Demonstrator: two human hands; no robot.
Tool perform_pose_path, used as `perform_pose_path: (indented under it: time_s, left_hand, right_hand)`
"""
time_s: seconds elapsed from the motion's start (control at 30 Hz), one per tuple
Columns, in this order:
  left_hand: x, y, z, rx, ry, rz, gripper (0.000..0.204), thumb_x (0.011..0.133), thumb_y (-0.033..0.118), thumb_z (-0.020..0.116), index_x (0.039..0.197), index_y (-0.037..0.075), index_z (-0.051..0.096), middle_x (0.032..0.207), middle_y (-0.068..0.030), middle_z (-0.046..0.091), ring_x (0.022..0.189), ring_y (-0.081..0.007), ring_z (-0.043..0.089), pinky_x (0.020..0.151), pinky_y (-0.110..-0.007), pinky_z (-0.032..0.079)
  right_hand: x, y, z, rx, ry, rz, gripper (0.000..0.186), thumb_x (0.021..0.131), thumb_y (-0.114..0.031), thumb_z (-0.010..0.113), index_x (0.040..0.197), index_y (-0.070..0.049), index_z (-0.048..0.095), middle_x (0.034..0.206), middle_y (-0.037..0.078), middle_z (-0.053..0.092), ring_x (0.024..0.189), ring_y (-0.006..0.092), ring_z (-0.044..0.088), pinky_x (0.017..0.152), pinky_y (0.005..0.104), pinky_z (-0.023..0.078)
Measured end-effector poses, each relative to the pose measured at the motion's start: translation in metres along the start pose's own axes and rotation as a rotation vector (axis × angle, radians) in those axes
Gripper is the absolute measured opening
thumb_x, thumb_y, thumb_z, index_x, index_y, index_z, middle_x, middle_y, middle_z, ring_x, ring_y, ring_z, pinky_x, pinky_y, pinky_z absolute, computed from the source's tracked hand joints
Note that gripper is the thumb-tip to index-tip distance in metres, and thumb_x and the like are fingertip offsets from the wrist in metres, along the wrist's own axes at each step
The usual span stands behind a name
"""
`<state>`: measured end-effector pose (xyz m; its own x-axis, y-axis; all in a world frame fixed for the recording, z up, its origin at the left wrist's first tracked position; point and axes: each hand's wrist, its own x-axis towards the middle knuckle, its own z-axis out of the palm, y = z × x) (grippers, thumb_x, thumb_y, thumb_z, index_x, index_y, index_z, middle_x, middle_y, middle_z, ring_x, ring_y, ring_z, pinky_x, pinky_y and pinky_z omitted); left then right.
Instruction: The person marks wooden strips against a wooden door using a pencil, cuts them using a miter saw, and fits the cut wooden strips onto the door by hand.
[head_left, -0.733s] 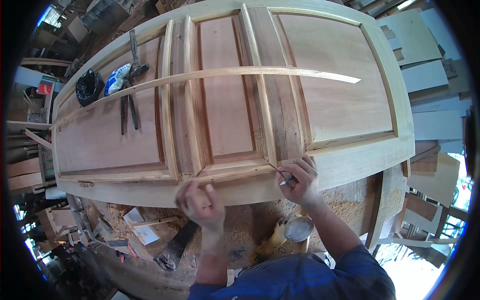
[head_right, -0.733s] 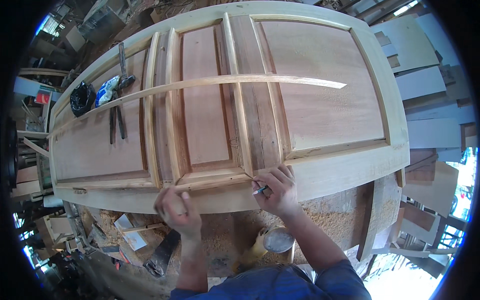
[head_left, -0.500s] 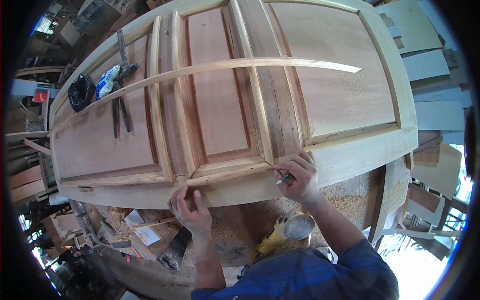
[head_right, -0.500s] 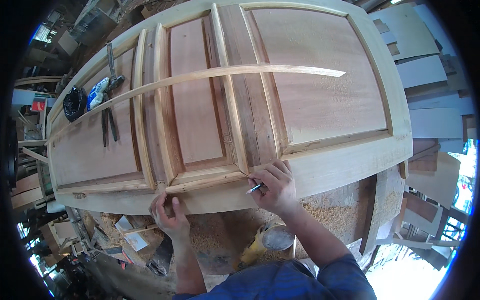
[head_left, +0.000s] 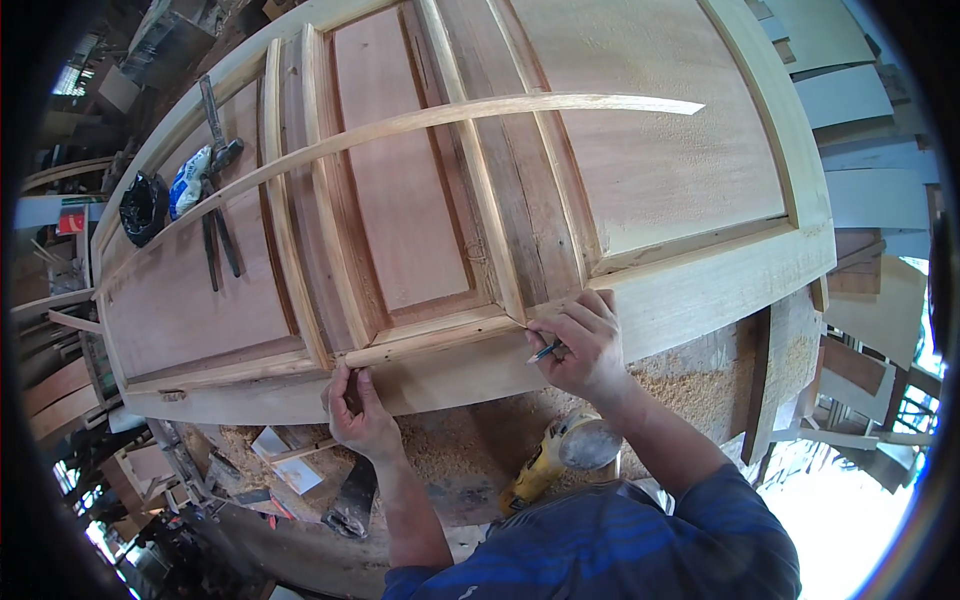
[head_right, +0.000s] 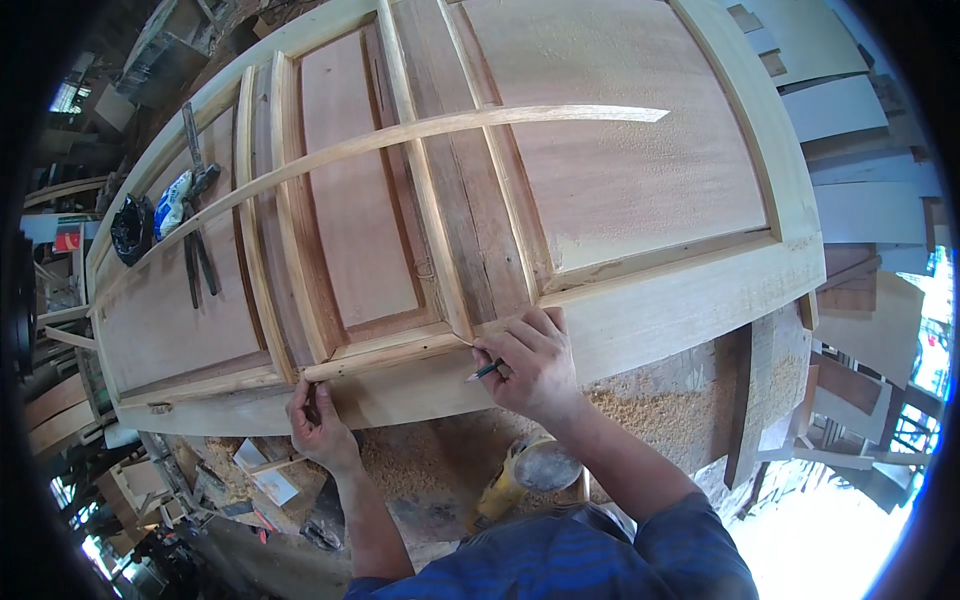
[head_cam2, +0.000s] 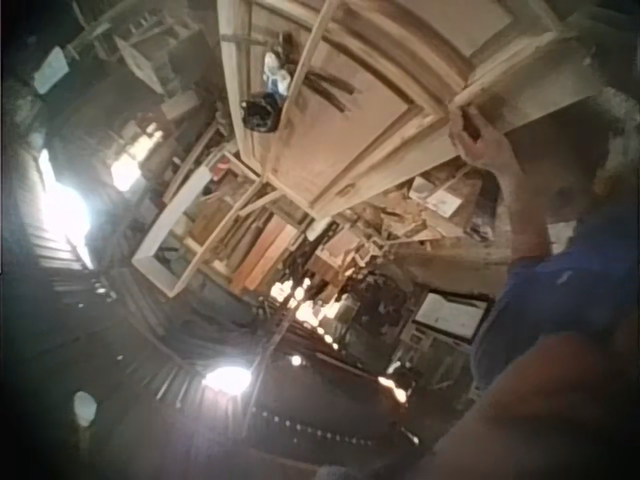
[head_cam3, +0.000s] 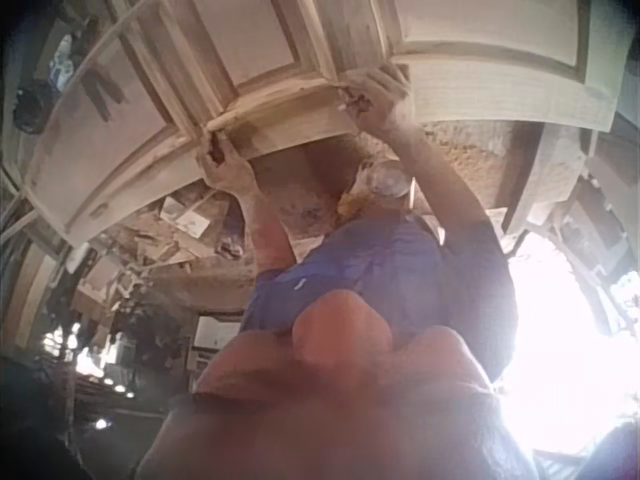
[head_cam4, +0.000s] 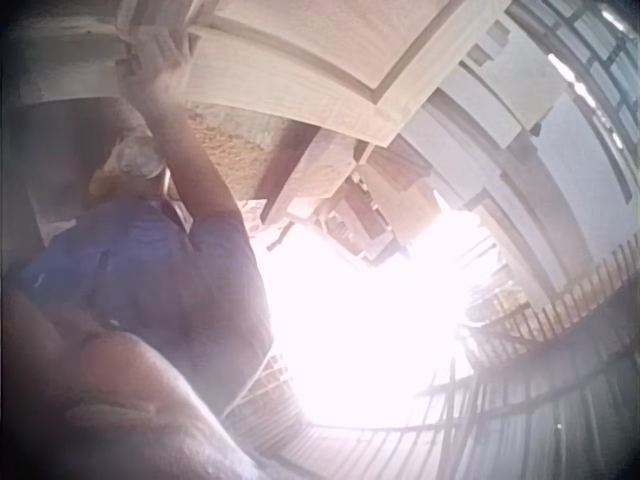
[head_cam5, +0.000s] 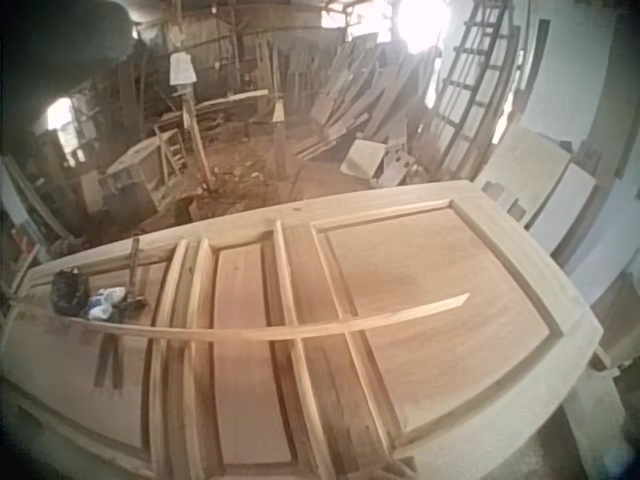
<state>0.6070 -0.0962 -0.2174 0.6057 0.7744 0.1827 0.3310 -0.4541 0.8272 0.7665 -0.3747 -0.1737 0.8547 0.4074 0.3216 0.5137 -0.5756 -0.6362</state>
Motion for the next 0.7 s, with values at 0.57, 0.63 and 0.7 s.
perform_pose_path:
  time_s: [0.57,0.63,0.7]
  left_hand:
    - [0.007,0.013,0.007,0.07,0.031,0.015,0.037,0.094,0.013,0.086,0.129,0.002,0.076,0.113,-0.0095,0.072,0.102,-0.0224,0.066,0.092,-0.037,0.054]
    - [0.007,0.017,0.003,0.05,0.061,-0.018,0.039,0.092,0.014,0.088,0.128,0.003,0.076,0.113,-0.0102,0.073,0.103,-0.0239,0.066,0.093,-0.038,0.054]
    - [0.008,0.023,0.01,0.192,-0.008,0.084,0.047,0.086,0.021,0.094,0.126,0.004,0.075,0.113,-0.0107,0.073,0.106,-0.0274,0.067,0.096,-0.042,0.052]
  right_hand:
    - [0.004,-0.002,0.004,0.012,-0.015,-0.002,0.016,0.076,-0.008,0.085,0.088,-0.013,0.075,0.08,0.0,0.069,0.077,0.0234,0.063,0.08,0.0398,0.047]
    - [0.003,-0.004,0.004,0.009,-0.017,-0.007,0.017,0.075,-0.008,0.085,0.087,-0.013,0.075,0.078,0.0,0.068,0.076,0.024,0.062,0.079,0.04,0.046]
    - [0.002,-0.003,0.005,0.014,-0.02,-0.016,0.017,0.075,-0.007,0.086,0.087,-0.012,0.075,0.077,0.001,0.067,0.074,0.0245,0.061,0.078,0.0401,0.046]
